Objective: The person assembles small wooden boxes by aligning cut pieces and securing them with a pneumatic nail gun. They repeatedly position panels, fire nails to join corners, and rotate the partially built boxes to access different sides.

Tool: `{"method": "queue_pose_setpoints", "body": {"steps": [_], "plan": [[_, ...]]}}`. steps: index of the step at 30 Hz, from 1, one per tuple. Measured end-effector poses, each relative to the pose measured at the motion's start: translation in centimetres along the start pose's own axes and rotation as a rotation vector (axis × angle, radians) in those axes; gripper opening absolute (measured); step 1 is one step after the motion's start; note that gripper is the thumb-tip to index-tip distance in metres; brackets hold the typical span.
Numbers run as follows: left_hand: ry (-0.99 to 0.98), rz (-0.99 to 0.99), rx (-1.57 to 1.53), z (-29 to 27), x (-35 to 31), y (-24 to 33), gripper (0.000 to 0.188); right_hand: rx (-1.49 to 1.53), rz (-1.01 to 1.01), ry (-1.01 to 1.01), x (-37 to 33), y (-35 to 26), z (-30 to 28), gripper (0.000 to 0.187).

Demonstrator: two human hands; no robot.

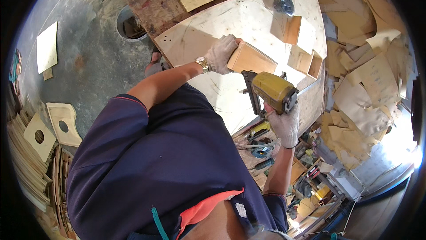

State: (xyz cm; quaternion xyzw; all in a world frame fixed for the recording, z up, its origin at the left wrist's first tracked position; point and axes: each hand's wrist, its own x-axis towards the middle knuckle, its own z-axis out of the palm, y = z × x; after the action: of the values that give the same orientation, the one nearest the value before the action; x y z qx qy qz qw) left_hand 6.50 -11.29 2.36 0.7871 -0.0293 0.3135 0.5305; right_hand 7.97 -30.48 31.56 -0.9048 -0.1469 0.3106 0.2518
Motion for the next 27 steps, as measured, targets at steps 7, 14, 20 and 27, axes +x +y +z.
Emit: {"method": "queue_pose_setpoints", "body": {"steps": [7,14,20,27], "plan": [[-0.019,-0.018,0.017,-0.1,-0.3,-0.2,0.080,-0.163,-0.058,-0.052,3.3,-1.2,1.0,0.039],[0.002,-0.031,0.004,0.0,-0.3,0.0,0.082,-0.189,-0.075,-0.044,3.7,-0.9,1.2,0.039],[0.008,-0.014,0.004,-0.1,-0.1,0.0,0.080,-0.270,-0.028,-0.120,4.1,-1.3,0.7,0.041],[-0.017,-0.032,-0.004,-0.5,-0.2,0.2,0.077,-0.182,-0.026,-0.059,4.2,-2.0,0.2,0.032]]}}
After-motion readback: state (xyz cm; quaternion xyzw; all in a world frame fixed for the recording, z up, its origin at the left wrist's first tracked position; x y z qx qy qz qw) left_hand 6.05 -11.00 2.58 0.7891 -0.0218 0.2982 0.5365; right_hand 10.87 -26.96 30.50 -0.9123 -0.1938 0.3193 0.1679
